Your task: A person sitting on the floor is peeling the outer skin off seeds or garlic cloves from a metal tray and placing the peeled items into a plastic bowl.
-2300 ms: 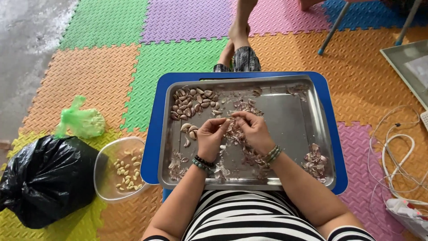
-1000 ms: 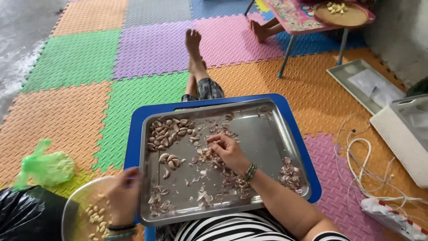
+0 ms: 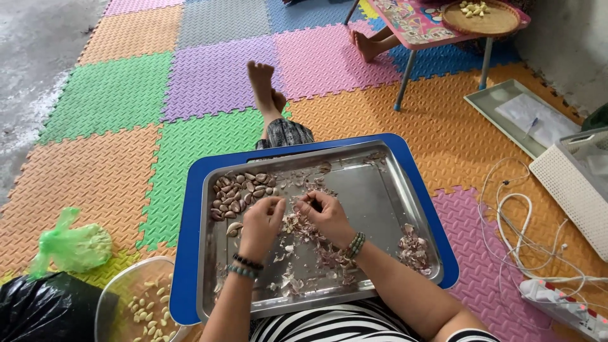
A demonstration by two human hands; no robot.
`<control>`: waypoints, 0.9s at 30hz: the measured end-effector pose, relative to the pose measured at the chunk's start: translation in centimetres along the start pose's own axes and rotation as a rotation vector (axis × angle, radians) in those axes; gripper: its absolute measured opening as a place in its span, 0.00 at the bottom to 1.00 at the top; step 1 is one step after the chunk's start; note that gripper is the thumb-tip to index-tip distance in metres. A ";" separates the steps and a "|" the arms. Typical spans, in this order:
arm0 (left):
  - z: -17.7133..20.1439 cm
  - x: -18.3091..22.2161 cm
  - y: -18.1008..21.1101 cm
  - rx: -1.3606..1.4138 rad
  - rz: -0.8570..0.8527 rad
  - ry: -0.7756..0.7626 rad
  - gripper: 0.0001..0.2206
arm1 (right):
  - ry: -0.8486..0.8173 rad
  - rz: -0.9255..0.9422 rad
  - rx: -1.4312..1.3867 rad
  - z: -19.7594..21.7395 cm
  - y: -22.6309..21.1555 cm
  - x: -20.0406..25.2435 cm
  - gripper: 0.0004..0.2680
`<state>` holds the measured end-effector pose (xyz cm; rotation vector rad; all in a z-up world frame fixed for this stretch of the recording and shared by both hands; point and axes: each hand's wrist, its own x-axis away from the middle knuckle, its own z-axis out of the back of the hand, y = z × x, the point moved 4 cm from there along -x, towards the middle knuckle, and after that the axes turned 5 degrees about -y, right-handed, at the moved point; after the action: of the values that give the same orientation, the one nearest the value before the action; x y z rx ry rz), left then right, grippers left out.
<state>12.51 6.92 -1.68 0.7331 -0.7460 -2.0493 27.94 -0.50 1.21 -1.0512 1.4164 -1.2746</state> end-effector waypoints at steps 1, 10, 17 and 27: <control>-0.4 -0.3 -0.1 0.352 0.171 -0.031 0.11 | 0.015 -0.010 0.024 0.4 1.3 -0.4 0.06; -3.4 0.9 -1.6 1.140 0.472 -0.018 0.11 | 0.010 -0.044 0.096 0.5 2.7 -0.3 0.09; -3.0 1.2 -1.7 1.097 0.457 0.054 0.11 | -0.043 -0.083 0.257 0.5 0.1 0.4 0.06; -2.0 1.3 -2.7 1.048 0.341 0.270 0.14 | -0.275 -0.081 1.126 0.2 3.7 -0.1 0.18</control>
<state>11.97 6.69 -5.23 1.2940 -1.6632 -1.1190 28.07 -0.12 -2.44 -0.4515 0.2914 -1.5825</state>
